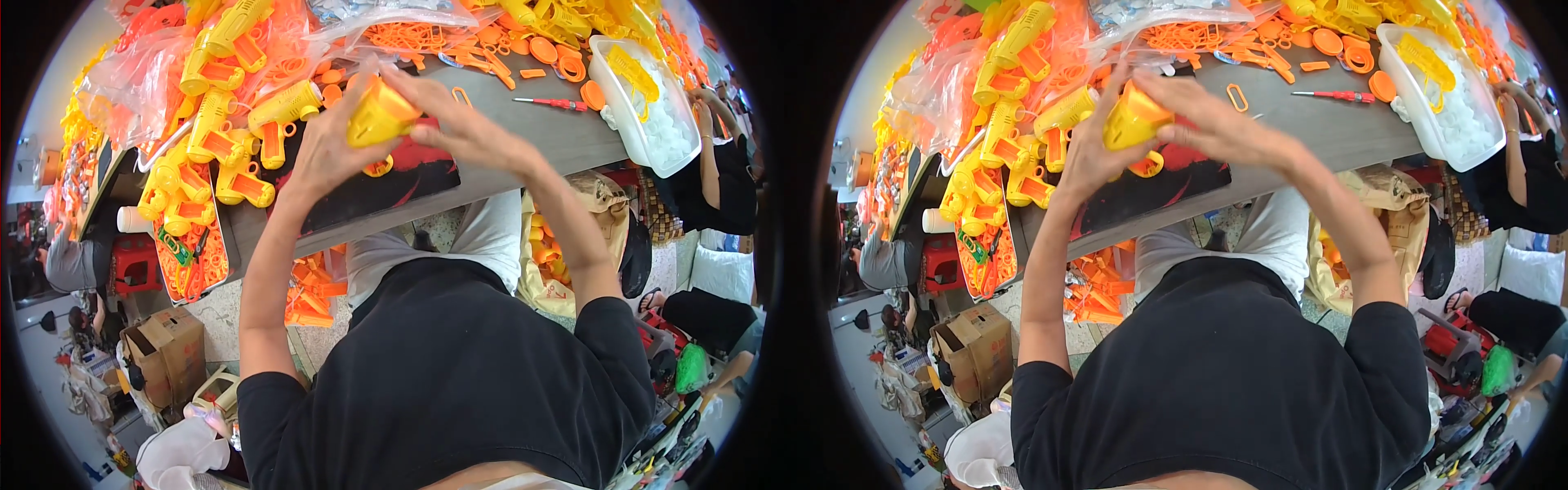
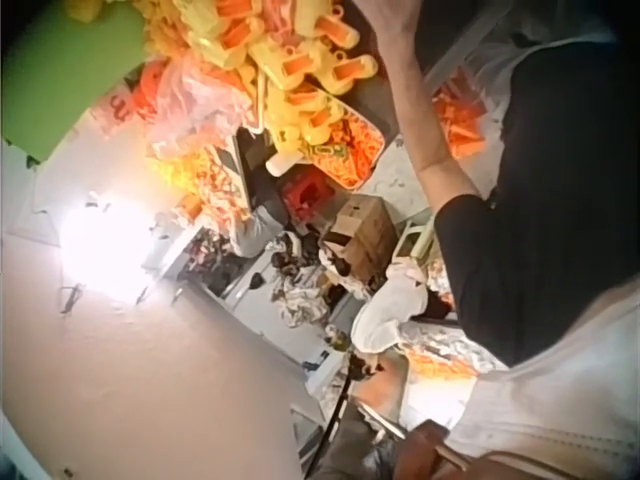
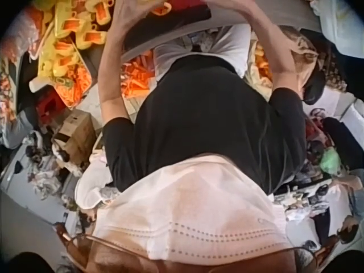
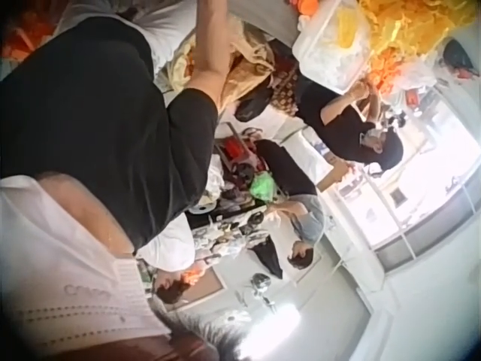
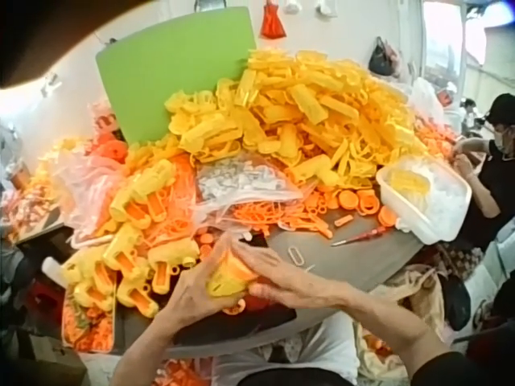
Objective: Assembling components of yellow and orange plastic toy guns at a workbench.
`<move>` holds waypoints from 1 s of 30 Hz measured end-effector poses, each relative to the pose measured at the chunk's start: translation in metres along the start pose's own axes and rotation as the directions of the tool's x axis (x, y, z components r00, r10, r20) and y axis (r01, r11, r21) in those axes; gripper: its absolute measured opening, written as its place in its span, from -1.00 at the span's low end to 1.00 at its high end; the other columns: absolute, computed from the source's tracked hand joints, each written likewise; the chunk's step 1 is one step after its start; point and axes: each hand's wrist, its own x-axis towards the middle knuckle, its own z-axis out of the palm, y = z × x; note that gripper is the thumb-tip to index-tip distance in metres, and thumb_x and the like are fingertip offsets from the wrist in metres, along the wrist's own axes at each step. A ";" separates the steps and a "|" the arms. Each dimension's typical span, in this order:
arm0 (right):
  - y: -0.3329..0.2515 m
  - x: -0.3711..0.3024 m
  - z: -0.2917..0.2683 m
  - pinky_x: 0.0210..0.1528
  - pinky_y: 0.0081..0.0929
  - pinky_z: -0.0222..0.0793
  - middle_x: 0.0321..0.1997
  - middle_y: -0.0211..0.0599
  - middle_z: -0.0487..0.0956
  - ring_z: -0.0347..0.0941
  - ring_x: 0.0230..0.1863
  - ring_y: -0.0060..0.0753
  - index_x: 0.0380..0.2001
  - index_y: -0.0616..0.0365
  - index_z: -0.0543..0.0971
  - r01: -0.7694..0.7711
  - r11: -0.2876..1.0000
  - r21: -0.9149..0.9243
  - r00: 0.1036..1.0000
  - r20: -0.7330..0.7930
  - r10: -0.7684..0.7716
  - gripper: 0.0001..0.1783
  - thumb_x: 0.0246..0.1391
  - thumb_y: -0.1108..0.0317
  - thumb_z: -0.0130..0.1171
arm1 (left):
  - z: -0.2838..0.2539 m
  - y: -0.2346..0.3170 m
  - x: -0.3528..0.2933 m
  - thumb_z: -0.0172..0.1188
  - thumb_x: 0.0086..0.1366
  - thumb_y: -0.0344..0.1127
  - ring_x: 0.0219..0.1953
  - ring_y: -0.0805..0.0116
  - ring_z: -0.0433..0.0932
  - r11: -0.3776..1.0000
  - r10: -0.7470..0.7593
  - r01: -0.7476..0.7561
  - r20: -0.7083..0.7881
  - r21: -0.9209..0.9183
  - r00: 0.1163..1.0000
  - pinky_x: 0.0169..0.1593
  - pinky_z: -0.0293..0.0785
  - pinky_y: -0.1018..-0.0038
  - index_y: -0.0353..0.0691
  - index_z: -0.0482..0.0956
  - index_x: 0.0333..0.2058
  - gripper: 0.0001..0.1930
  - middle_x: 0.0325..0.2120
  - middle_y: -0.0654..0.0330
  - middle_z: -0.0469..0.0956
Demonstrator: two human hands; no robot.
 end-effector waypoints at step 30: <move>0.160 -0.040 -0.062 0.12 -0.15 0.19 -0.05 -0.38 0.54 0.35 0.08 -0.26 -0.18 0.06 0.61 -0.300 0.421 -0.856 0.948 -0.220 0.228 -0.78 0.08 0.32 0.20 | -0.007 -0.010 -0.086 0.14 0.23 0.11 0.02 0.13 0.48 -0.016 -0.339 0.166 0.161 -0.986 0.927 0.18 0.40 0.13 -0.34 0.22 0.23 -0.24 0.01 0.04 0.43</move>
